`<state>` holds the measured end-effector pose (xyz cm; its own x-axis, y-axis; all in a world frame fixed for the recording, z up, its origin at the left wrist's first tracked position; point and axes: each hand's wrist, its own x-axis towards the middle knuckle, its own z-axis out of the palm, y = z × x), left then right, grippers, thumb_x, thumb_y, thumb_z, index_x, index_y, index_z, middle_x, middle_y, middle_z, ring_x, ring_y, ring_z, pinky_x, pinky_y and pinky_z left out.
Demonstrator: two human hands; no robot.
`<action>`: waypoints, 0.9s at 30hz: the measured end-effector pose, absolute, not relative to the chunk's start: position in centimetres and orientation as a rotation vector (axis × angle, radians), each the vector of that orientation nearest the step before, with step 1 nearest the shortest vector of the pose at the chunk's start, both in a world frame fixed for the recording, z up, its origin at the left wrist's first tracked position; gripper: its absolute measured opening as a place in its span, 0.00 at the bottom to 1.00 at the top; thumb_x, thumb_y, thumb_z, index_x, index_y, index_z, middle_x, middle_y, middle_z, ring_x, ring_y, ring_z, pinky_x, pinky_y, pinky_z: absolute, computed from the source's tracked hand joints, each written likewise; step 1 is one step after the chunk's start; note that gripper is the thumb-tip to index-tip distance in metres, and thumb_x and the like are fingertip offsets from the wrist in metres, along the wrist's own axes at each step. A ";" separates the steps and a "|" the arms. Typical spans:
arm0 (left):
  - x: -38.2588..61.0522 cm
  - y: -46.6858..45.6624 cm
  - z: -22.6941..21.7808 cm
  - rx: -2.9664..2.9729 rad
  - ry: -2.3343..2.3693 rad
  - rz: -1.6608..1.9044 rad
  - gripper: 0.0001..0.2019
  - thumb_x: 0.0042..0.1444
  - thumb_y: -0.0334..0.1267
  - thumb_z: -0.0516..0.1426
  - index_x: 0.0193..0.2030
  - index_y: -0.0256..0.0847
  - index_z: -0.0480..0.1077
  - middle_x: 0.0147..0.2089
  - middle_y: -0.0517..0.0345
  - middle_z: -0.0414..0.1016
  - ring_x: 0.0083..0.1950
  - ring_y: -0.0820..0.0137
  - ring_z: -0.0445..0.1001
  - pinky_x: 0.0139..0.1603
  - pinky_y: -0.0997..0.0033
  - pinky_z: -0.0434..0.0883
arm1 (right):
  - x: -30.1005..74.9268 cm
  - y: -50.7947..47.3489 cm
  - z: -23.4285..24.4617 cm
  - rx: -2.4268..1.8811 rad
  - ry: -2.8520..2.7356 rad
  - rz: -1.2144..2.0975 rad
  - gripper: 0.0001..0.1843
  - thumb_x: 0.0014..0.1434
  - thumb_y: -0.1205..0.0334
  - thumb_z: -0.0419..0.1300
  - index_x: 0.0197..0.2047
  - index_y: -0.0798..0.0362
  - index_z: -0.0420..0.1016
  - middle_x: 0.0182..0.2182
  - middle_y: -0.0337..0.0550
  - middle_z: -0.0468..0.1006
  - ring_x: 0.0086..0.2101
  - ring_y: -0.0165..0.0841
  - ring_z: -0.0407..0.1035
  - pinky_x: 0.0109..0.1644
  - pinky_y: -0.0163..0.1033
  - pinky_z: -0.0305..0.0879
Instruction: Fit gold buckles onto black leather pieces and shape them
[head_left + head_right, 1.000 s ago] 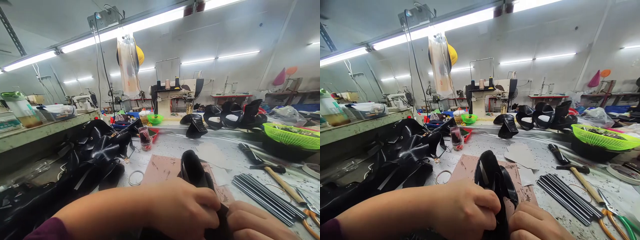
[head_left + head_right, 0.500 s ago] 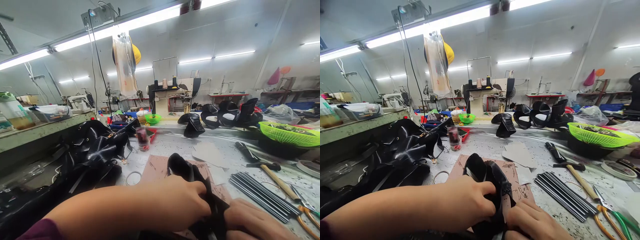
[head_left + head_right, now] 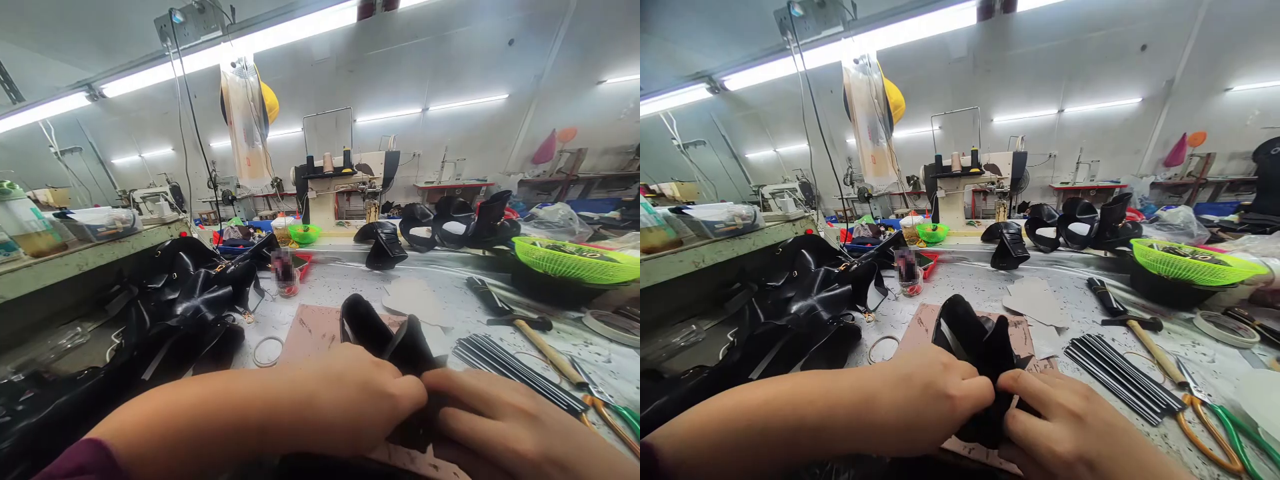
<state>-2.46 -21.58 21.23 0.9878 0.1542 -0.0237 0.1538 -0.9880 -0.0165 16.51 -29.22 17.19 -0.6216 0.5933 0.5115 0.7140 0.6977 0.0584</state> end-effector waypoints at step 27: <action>-3.5 -20.3 23.5 -3.130 -0.787 0.081 0.05 0.55 0.38 0.58 0.31 0.41 0.73 0.39 0.62 0.75 0.37 0.68 0.74 0.36 0.72 0.66 | 15.0 -27.5 18.7 -1.321 -2.312 0.223 0.08 0.51 0.73 0.60 0.26 0.52 0.67 0.42 0.43 0.74 0.35 0.31 0.71 0.36 0.34 0.67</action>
<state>-3.48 -20.33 23.46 0.8800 0.4698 -0.0699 0.4742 -0.8775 0.0716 15.00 -27.53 18.75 -0.4292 0.8470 0.3137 0.7715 0.5243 -0.3604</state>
